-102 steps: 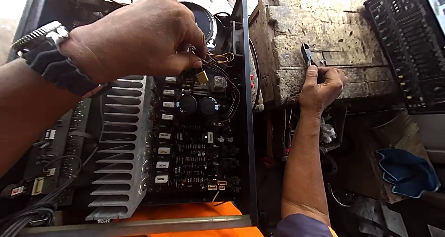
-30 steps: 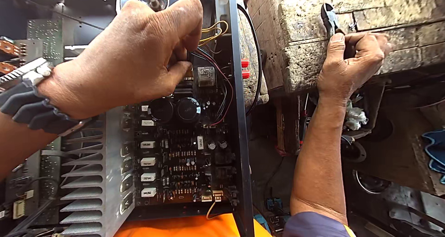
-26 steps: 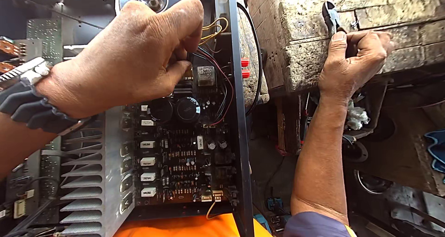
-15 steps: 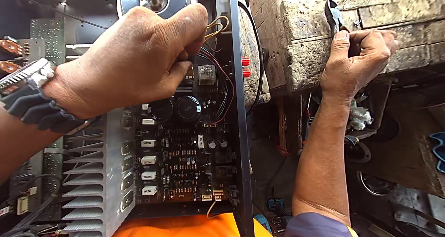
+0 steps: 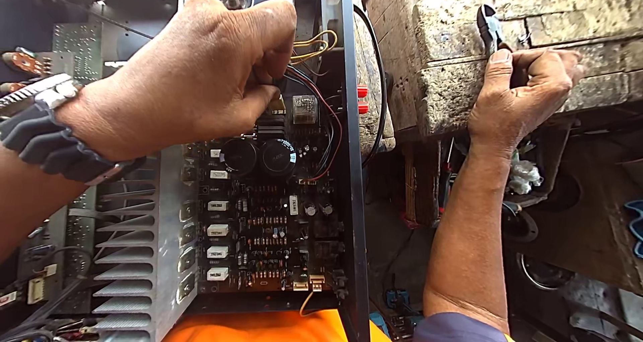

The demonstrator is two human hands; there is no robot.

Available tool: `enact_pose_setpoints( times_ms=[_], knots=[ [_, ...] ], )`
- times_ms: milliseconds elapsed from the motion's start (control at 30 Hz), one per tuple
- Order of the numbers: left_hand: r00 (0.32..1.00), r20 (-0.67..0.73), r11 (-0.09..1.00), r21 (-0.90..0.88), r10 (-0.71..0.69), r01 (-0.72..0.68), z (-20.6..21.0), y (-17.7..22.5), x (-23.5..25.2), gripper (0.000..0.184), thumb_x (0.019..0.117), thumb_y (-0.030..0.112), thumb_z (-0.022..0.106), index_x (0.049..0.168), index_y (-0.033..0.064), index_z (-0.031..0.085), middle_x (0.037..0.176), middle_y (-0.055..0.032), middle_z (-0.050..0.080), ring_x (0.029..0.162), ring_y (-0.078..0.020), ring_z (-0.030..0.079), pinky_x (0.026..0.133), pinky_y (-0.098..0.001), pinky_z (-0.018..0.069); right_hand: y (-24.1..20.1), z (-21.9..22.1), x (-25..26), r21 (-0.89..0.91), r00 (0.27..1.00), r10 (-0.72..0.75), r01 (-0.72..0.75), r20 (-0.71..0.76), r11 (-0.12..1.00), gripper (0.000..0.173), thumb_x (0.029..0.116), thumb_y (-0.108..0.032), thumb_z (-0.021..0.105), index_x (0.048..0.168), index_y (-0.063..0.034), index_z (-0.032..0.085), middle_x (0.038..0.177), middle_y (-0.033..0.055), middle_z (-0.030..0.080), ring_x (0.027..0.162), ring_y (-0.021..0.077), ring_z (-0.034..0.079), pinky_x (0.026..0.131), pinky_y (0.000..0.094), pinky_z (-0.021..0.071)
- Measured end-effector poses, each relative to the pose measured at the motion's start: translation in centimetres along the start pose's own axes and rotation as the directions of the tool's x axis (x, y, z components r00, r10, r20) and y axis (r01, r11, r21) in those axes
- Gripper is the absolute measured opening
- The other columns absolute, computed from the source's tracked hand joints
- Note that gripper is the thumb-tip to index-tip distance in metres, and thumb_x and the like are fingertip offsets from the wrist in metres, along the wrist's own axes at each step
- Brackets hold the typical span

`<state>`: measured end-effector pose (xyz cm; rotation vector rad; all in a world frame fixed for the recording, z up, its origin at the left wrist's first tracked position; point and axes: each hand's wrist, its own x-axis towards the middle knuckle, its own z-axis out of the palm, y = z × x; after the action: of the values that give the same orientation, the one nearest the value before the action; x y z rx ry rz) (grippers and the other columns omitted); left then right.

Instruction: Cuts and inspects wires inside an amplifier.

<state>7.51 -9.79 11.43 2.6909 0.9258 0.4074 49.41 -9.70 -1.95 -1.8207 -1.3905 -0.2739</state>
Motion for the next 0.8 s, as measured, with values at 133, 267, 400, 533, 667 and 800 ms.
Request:
enact_pose_setpoints(
  times_ms=[133,267,400,533,667,800],
  knots=[
    [0.999,-0.033,1.0,-0.019,-0.003,0.003,0.24,-0.04,-0.13,0.01,0.0921,0.016,0.061,0.102,0.0138,0.058,0.084,0.0065,0.061,0.072,-0.0005,0.059,0.065,-0.0216,0.0512,0.11,-0.02,0.06,0.003,1.0,0.001,-0.001,0.005,1.0,0.035,0.1013,-0.043,0.059,0.097,-0.012,0.075,0.105,0.0081,0.068,0.112,0.0204,0.057,0.101,0.0355,0.0372],
    [0.999,-0.034,1.0,-0.01,-0.008,0.007,0.33,0.16,-0.15,0.011,0.0927,0.016,0.06,0.103,0.0132,0.058,0.084,0.0059,0.061,0.072,0.0002,0.059,0.064,-0.0206,0.0509,0.06,0.02,-0.02,0.013,1.0,0.005,-0.005,0.0,1.0,0.034,0.101,-0.042,0.059,0.097,-0.012,0.075,0.105,0.008,0.068,0.111,0.0193,0.057,0.1,0.0346,0.0374],
    [0.999,-0.025,1.0,-0.01,-0.024,0.024,0.29,0.09,-0.07,0.011,0.0919,0.017,0.062,0.101,0.0143,0.057,0.083,0.0066,0.061,0.071,0.0002,0.059,0.064,-0.0209,0.0509,0.06,-0.02,0.0,0.006,1.0,0.006,-0.006,0.002,1.0,0.035,0.1009,-0.042,0.059,0.097,-0.0117,0.075,0.106,0.0084,0.068,0.112,0.0199,0.057,0.101,0.0356,0.0376],
    [1.0,-0.026,1.0,-0.011,-0.002,0.002,0.32,-0.03,-0.06,0.008,0.0924,0.017,0.061,0.099,0.015,0.057,0.08,0.0071,0.059,0.069,-0.0003,0.057,0.061,-0.0215,0.0487,0.01,-0.01,0.01,0.01,1.0,0.001,-0.001,-0.003,1.0,0.034,0.1008,-0.042,0.06,0.095,-0.0118,0.075,0.104,0.0078,0.068,0.112,0.0198,0.057,0.1,0.0354,0.0371],
    [0.999,-0.029,1.0,0.006,0.015,-0.015,0.43,-0.03,-0.07,0.005,0.0925,0.017,0.06,0.096,0.0142,0.058,0.077,0.0061,0.057,0.067,-0.002,0.055,0.06,-0.0237,0.0454,0.08,0.06,0.04,0.006,1.0,0.002,-0.002,0.002,1.0,0.034,0.1011,-0.042,0.059,0.096,-0.0122,0.075,0.104,0.0072,0.068,0.112,0.0198,0.057,0.1,0.0358,0.0371],
    [1.0,-0.022,0.998,0.056,0.021,-0.02,0.56,0.51,-0.06,0.002,0.093,0.016,0.058,0.093,0.0143,0.057,0.073,0.0059,0.054,0.064,-0.0036,0.052,0.056,-0.0256,0.0413,-0.08,-0.07,-0.01,0.004,1.0,0.006,-0.006,0.009,1.0,0.035,0.1014,-0.043,0.058,0.097,-0.0118,0.075,0.106,0.0086,0.068,0.113,0.0209,0.057,0.101,0.0364,0.0372]
  ],
)
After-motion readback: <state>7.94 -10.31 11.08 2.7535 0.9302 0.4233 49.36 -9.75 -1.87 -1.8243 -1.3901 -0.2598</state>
